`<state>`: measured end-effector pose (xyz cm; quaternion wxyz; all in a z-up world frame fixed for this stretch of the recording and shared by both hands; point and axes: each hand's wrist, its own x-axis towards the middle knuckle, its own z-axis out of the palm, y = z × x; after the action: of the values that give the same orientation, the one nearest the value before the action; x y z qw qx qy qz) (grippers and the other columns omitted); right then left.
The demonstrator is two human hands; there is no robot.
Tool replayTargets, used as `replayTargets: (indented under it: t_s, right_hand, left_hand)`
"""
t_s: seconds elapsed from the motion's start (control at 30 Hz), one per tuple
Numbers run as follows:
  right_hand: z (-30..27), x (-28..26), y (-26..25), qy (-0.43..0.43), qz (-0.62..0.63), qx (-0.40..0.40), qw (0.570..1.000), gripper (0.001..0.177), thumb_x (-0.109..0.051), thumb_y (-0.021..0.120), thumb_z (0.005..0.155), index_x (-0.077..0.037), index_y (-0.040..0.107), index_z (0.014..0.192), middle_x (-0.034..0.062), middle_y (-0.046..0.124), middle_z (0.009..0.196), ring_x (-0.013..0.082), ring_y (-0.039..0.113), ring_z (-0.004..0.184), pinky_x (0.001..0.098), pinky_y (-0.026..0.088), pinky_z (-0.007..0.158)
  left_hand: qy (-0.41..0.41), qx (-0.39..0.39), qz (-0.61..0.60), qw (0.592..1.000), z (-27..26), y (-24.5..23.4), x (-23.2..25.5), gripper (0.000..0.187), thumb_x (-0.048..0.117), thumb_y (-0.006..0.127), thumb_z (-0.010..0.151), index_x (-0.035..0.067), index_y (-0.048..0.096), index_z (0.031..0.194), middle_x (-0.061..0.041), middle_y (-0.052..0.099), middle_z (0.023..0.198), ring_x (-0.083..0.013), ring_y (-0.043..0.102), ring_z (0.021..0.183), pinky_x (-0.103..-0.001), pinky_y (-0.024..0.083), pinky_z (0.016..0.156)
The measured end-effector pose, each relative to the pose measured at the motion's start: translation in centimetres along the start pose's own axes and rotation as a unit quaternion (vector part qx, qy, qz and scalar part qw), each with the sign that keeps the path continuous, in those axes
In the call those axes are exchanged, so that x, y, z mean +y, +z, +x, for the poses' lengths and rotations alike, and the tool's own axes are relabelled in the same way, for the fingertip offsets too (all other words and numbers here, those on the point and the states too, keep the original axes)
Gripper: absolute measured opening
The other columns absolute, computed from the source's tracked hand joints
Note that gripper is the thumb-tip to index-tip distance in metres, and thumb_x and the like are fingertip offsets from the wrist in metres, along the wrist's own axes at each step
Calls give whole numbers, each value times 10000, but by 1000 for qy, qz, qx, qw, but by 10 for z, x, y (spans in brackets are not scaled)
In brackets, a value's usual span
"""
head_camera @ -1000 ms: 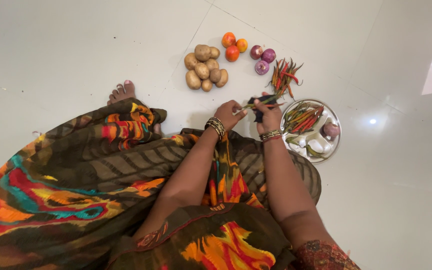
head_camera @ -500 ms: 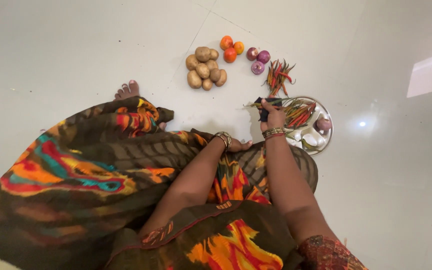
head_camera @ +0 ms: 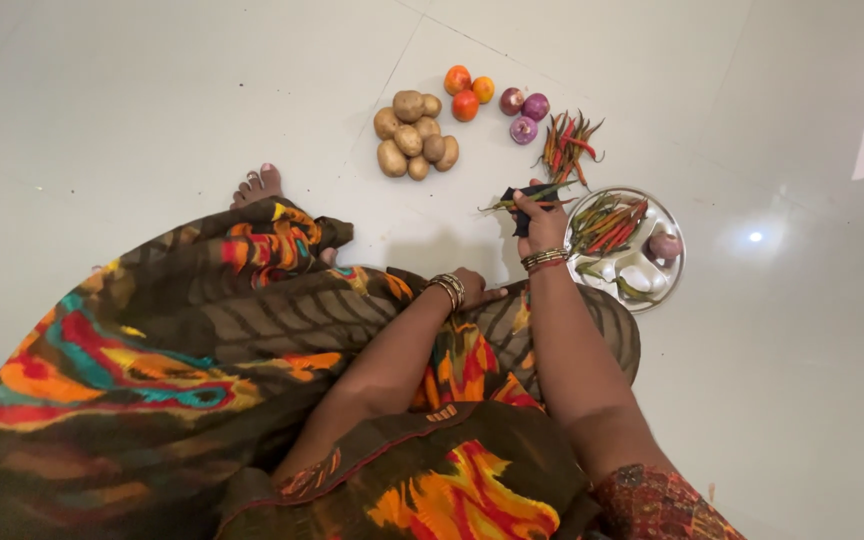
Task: The person sits on the floor and peels potatoes and green chilies using a small knife. They handle each item one at a time, placing the peeled vegetables into a metal tray.
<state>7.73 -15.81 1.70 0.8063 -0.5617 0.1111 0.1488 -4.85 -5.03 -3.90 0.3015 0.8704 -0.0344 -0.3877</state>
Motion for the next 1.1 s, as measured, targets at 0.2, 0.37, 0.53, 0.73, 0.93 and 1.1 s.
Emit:
replayTargets:
  t_s: [0.2,0.37,0.53,0.73,0.93,1.1]
  right_hand:
    - [5,9,8,-7,-10,-19,1000,534,108,779,787,51,588,1283,132,709,1019,217,710,836,311,586,684]
    - [-3,5,20,19,-69,-55,996,514,84,793,796,50,612,1276,121,711,1003,204,694,794,304,558,652]
    - [-9,7,28,10,-60,-90,994,528,72,823,778,60,614,1263,114,703,998,194,715,821,313,594,691]
    - [-10,8,28,32,-68,-116,990,517,47,835,778,68,607,1242,105,718,1012,191,737,866,317,618,745]
    - [-9,7,25,73,-102,-130,983,503,46,844,788,69,620,1237,118,727,1028,197,729,895,316,615,776]
    - [3,6,19,39,-32,-61,997,467,66,808,784,45,623,1212,125,731,1021,223,733,893,324,614,772]
  left_hand:
    - [32,327,-249,911,-9,-39,-18,602,606,728,846,21,776,975,-141,756,922,-276,724,883,-406,575,844]
    - [55,399,-445,800,-14,-52,-28,462,464,742,875,61,721,1099,-91,720,846,-178,677,747,-339,566,700]
    - [33,358,-477,802,-13,-58,-23,366,389,671,954,48,796,994,-55,747,742,-125,681,631,-300,568,626]
    - [30,363,-484,796,-13,-61,-16,341,365,695,950,38,793,959,-53,743,703,-122,691,601,-293,573,601]
    - [19,382,-397,835,-9,-57,-22,347,411,727,912,72,805,903,-56,745,697,-142,691,607,-316,561,608]
    - [38,382,-349,855,-11,-59,-22,349,438,678,936,118,816,914,-46,725,681,-161,671,601,-341,533,610]
